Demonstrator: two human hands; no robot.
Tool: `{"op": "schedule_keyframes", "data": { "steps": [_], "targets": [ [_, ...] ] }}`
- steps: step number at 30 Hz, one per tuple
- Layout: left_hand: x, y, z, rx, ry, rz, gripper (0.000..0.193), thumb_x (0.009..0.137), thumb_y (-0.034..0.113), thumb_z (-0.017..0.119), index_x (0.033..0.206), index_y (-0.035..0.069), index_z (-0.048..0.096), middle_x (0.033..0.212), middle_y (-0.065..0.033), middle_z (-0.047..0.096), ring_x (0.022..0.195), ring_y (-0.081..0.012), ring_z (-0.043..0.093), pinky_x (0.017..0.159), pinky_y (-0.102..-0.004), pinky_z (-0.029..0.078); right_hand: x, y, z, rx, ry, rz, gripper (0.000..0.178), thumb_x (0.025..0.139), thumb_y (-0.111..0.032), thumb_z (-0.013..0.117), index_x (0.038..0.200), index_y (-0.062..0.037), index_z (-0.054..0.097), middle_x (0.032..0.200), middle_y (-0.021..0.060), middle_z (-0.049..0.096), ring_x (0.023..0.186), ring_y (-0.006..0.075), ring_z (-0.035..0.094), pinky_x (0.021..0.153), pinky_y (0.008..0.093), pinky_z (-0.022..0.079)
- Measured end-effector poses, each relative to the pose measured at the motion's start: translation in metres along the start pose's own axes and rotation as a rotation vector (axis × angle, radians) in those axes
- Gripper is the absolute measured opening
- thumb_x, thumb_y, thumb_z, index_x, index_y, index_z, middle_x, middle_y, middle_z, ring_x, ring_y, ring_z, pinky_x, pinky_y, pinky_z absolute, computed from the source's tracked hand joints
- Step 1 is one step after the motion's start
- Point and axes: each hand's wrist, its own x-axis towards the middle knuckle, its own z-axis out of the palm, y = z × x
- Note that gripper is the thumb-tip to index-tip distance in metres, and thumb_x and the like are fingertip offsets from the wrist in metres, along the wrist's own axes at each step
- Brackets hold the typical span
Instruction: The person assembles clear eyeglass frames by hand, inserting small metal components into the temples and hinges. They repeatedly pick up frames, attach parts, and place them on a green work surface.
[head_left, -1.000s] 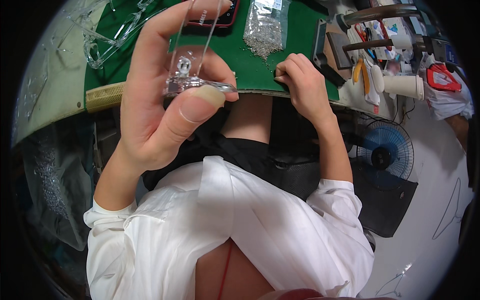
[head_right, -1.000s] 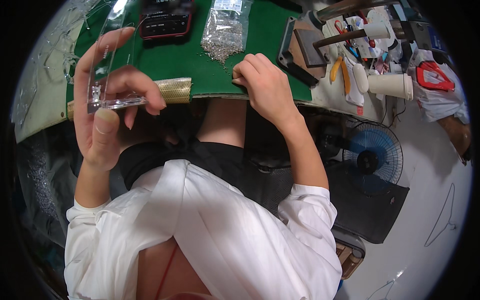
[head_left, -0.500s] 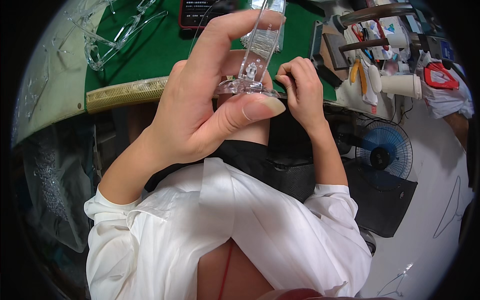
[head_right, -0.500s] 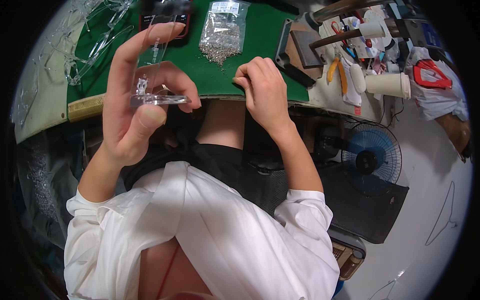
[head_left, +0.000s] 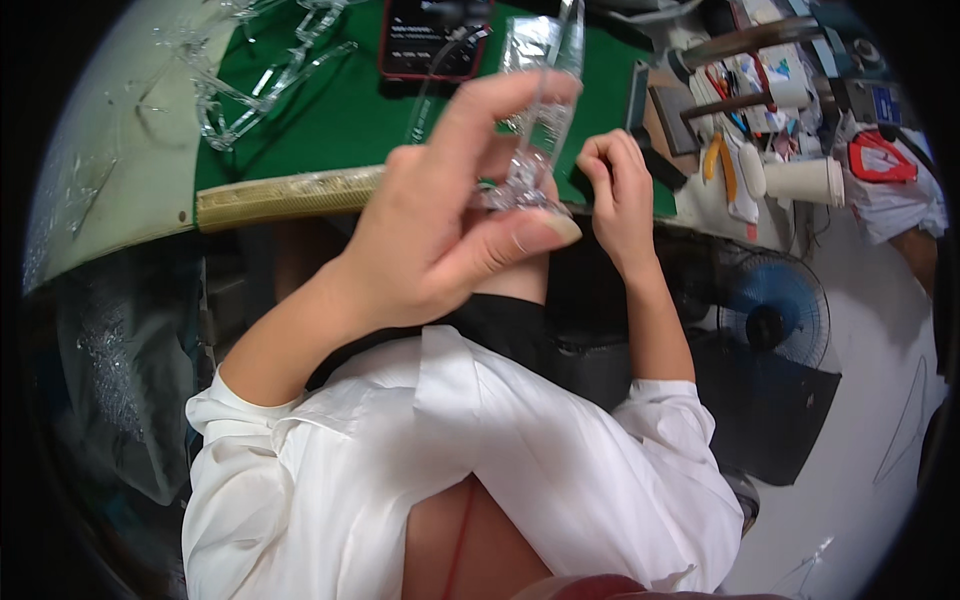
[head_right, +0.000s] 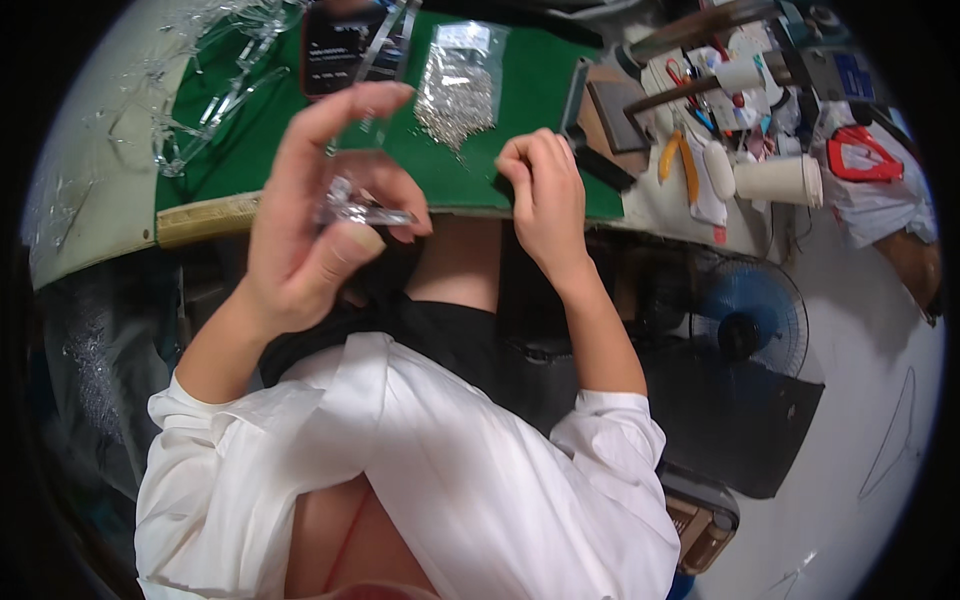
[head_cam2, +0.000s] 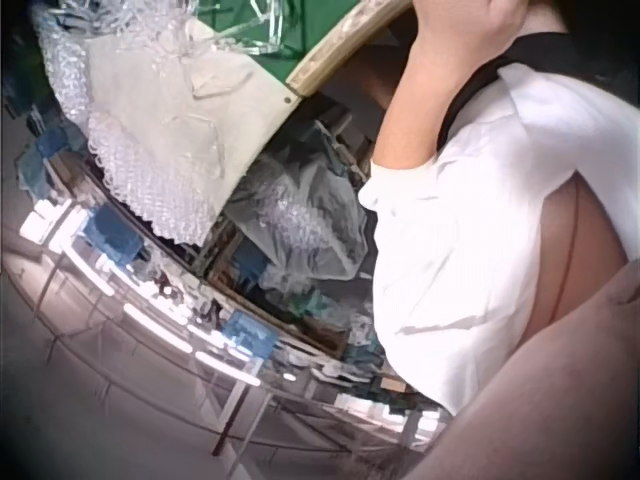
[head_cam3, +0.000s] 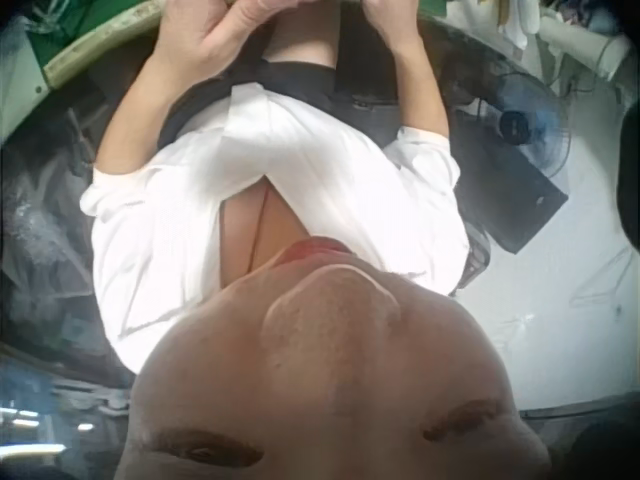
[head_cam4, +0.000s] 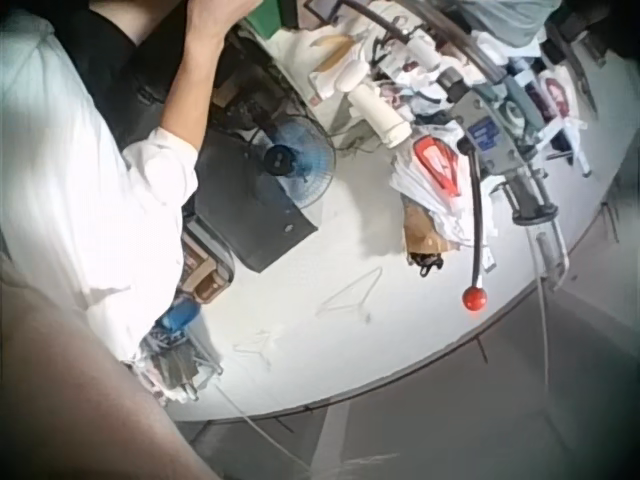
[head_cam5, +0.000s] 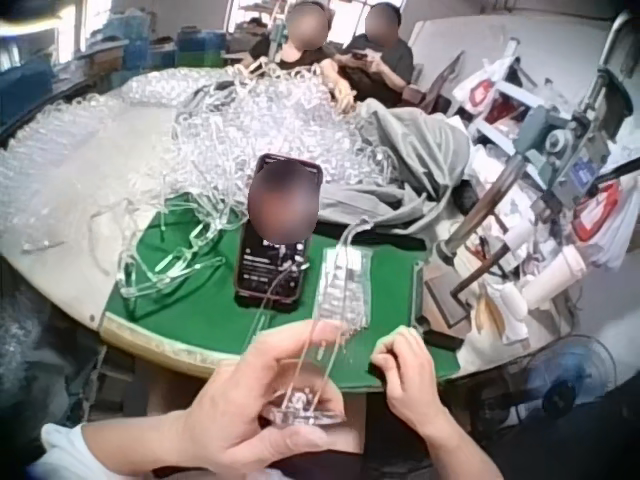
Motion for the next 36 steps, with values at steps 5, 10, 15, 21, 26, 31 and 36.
{"op": "schedule_keyframes", "data": {
  "steps": [5,10,15,21,26,31,36],
  "targets": [
    [-0.004,-0.001,0.0,-0.001,0.019,0.003,0.076,0.093,0.039,0.059,0.142,-0.004,0.02,0.144,-0.0221,0.031,0.082,-0.0178,0.062,0.068,-0.0272,0.051,-0.006,-0.003,0.006,-0.141,-0.036,-0.037,0.008,0.081,-0.005,0.063,0.079,-0.0014,0.056,0.079,0.0092,0.054,0.076,0.0284,0.051,0.068,0.038,0.042],
    [-0.003,-0.002,0.001,-0.002,0.019,0.006,0.076,0.093,0.039,0.059,0.142,-0.004,0.02,0.144,-0.0218,0.031,0.083,-0.0179,0.062,0.069,-0.0272,0.051,-0.008,-0.005,0.005,-0.154,-0.04,-0.047,0.008,0.079,-0.005,0.065,0.078,-0.0023,0.058,0.078,0.0079,0.055,0.074,0.0269,0.051,0.067,0.0374,0.042],
    [-0.003,-0.004,0.003,-0.009,0.018,0.0,0.076,0.092,0.039,0.059,0.143,-0.003,0.02,0.145,-0.0215,0.031,0.083,-0.0186,0.063,0.069,-0.0277,0.052,-0.007,-0.007,0.005,-0.182,-0.049,-0.051,0.009,0.078,-0.006,0.067,0.077,-0.0026,0.059,0.078,0.0072,0.055,0.074,0.0267,0.051,0.067,0.0371,0.042],
    [-0.004,-0.006,0.003,0.067,-0.043,0.021,0.074,0.092,0.035,0.06,0.143,-0.002,0.021,0.144,-0.0195,0.033,0.084,-0.0181,0.063,0.071,-0.0286,0.052,-0.007,-0.013,0.005,-0.262,-0.025,-0.062,0.008,0.078,-0.007,0.066,0.077,-0.0033,0.059,0.079,0.0069,0.055,0.076,0.027,0.05,0.068,0.0374,0.042],
    [-0.001,-0.005,0.006,0.082,-0.073,-0.015,0.07,0.09,0.025,0.063,0.141,-0.003,0.024,0.138,-0.0184,0.041,0.082,-0.0183,0.063,0.072,-0.0287,0.052,-0.006,-0.009,0.0,-0.202,-0.019,-0.114,0.009,0.084,-0.01,0.06,0.08,-0.0032,0.057,0.08,0.0071,0.054,0.078,0.0278,0.049,0.07,0.037,0.04],
    [0.008,-0.001,0.02,0.13,-0.164,-0.127,0.067,0.089,0.021,0.063,0.14,-0.001,0.027,0.103,-0.0158,0.063,0.078,-0.0201,0.065,0.073,-0.0289,0.051,0.017,-0.062,-0.046,0.234,0.098,-0.266,0.017,0.087,-0.017,0.059,0.078,-0.0033,0.054,0.077,0.0065,0.052,0.075,0.0231,0.047,0.067,0.032,0.039],
    [0.011,-0.003,0.031,0.191,-0.158,-0.053,0.067,0.088,0.02,0.063,0.14,0.001,0.026,0.094,-0.017,0.068,0.082,-0.0294,0.068,0.074,-0.031,0.051,0.024,-0.083,-0.055,0.094,0.146,-0.518,0.018,0.08,-0.021,0.068,0.078,-0.0054,0.059,0.077,0.0046,0.055,0.074,0.022,0.049,0.065,0.031,0.039]
  ]
}}
